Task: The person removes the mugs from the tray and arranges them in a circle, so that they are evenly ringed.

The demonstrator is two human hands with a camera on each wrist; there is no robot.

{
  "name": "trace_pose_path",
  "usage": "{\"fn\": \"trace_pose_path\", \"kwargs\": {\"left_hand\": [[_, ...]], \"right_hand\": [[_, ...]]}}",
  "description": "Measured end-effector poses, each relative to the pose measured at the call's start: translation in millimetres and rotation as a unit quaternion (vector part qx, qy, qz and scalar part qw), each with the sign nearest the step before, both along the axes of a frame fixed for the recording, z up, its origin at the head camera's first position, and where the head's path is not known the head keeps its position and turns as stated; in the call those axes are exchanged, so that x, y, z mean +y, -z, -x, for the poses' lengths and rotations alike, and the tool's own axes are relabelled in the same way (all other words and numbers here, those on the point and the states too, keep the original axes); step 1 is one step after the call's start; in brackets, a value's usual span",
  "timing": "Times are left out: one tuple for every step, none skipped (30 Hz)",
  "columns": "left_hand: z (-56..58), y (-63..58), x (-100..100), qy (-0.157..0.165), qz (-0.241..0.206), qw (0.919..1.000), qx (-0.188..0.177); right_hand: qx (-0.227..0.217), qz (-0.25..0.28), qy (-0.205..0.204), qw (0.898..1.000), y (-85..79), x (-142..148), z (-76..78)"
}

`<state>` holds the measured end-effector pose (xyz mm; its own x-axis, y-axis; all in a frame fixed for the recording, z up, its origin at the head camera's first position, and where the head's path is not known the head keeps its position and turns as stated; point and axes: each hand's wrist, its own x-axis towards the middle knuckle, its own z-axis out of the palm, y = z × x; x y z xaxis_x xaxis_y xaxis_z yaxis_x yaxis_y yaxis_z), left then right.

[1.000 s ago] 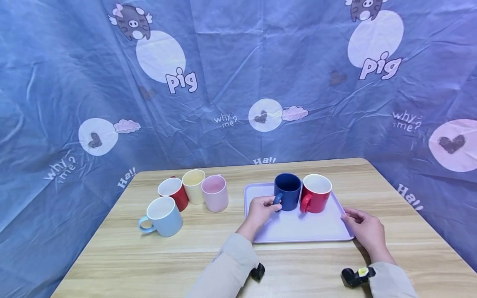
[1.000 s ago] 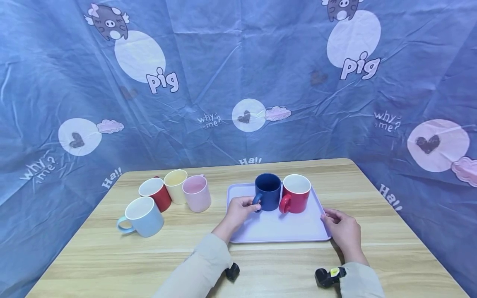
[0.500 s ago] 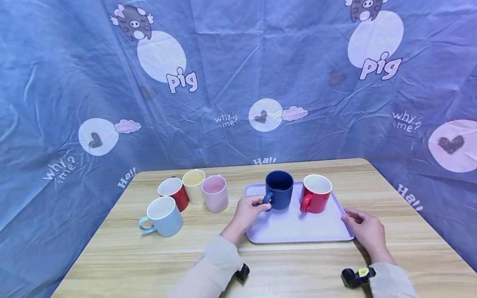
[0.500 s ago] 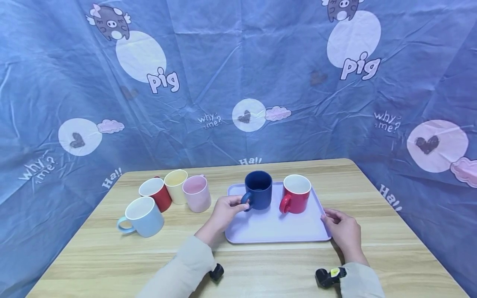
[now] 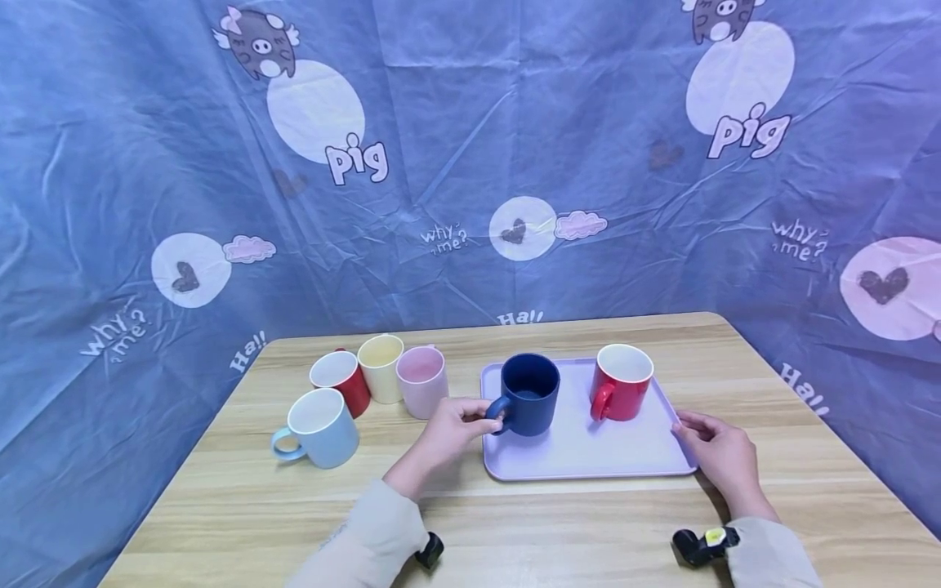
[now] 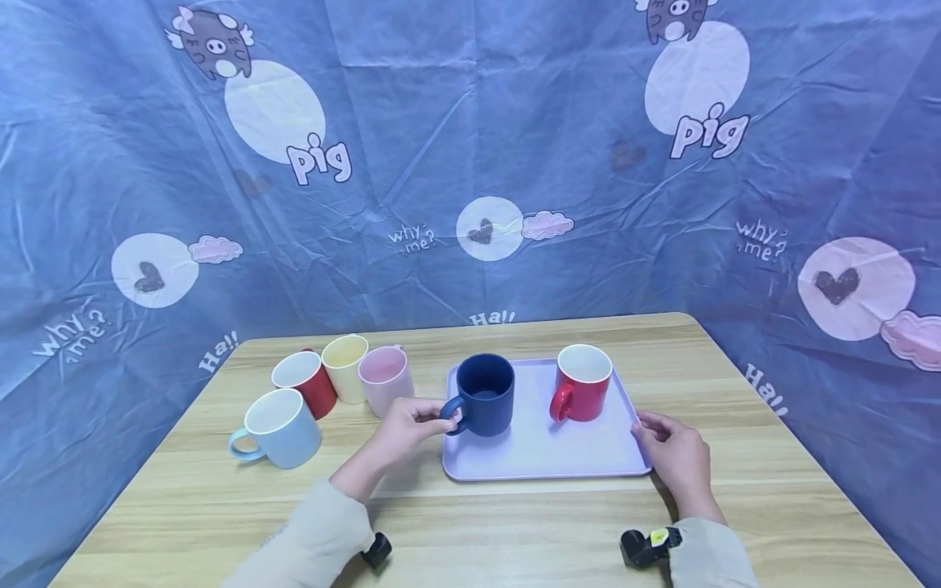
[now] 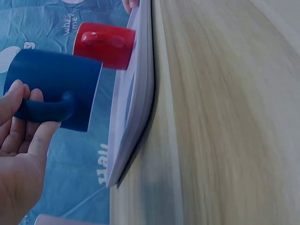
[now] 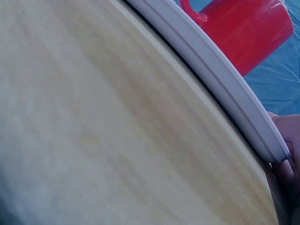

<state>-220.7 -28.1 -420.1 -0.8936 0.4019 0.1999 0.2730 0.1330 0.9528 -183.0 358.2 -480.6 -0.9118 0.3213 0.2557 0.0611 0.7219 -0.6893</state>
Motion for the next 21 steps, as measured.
{"fn": "trace_pose_path", "kwargs": {"left_hand": [[-0.8,-0.7,-4.1,0.005,0.004,1.0,0.004],[-1.7,-1.1,-8.1,0.011,0.006,0.9999,0.007],[-2.8,-1.5,-12.1,0.015,0.007,0.9998,0.008],[-4.2,-2.0,-16.3,0.019,0.01,0.9998,0.007],[-3.7,0.6,-20.7,0.021,0.012,0.9997,0.009],[-5.1,0.5,-25.0,0.023,0.013,0.9996,0.009],[-6.5,0.0,-29.4,0.024,0.016,0.9996,0.007],[-7.8,-0.4,-34.0,0.024,0.019,0.9995,0.004],[-9.4,-1.1,-38.7,0.022,0.024,0.9995,0.001],[-11.0,-1.7,-43.4,0.021,0.028,0.9994,-0.001],[-12.0,-2.1,-47.9,0.021,0.029,0.9993,-0.009],[-13.2,-2.4,-52.6,0.021,0.029,0.9992,-0.017],[-14.7,-2.9,-57.3,0.02,0.032,0.999,-0.022],[-16.1,-3.0,-62.0,0.019,0.033,0.9989,-0.026],[-17.5,-3.1,-66.6,0.02,0.033,0.9988,-0.03],[-18.8,-3.0,-71.1,0.023,0.032,0.9987,-0.031],[-19.9,-2.6,-75.6,0.024,0.033,0.9987,-0.033],[-21.3,-2.4,-79.9,0.028,0.031,0.9987,-0.03],[-22.3,-1.9,-84.3,0.032,0.03,0.9987,-0.028],[-23.4,-1.5,-88.6,0.038,0.028,0.9986,-0.025],[-24.4,-1.0,-93.1,0.043,0.028,0.9985,-0.022]], "right_hand": [[0.0,0.002,-0.001,1.0,-0.6,0.2,0.1],[-0.001,0.002,-0.001,1.0,-0.9,0.3,0.0],[-0.003,0.003,-0.001,1.0,-1.1,0.5,-0.1],[-0.005,0.002,0.0,1.0,-1.3,0.5,-0.1],[-0.005,0.004,0.0,1.0,-1.3,0.5,0.0],[-0.007,0.006,-0.001,1.0,-1.3,0.7,0.1],[-0.007,0.005,0.0,1.0,-1.0,0.5,0.0],[-0.007,0.004,0.001,1.0,-0.7,0.2,-0.2],[-0.007,0.005,0.001,1.0,-0.6,0.1,-0.3],[-0.006,0.004,0.001,1.0,-0.6,-0.1,-0.4],[-0.006,0.005,0.001,1.0,-0.5,-0.1,-0.4],[-0.006,0.003,0.001,1.0,-0.5,-0.1,-0.4],[-0.006,0.002,0.002,1.0,-0.4,-0.3,-0.5],[-0.005,0.002,0.002,1.0,-0.6,-0.4,-0.5],[-0.006,0.002,0.002,1.0,-0.6,-0.4,-0.5],[-0.006,0.002,0.001,1.0,-0.6,0.0,-0.1],[-0.005,0.003,0.002,1.0,-0.4,0.0,0.1],[-0.005,0.004,0.002,1.0,-0.3,0.0,0.1],[-0.006,0.003,0.002,1.0,-0.3,0.0,0.3],[-0.007,0.002,0.003,1.0,-0.2,0.2,0.5],[-0.007,0.002,0.004,1.0,0.0,0.2,0.6]]}}
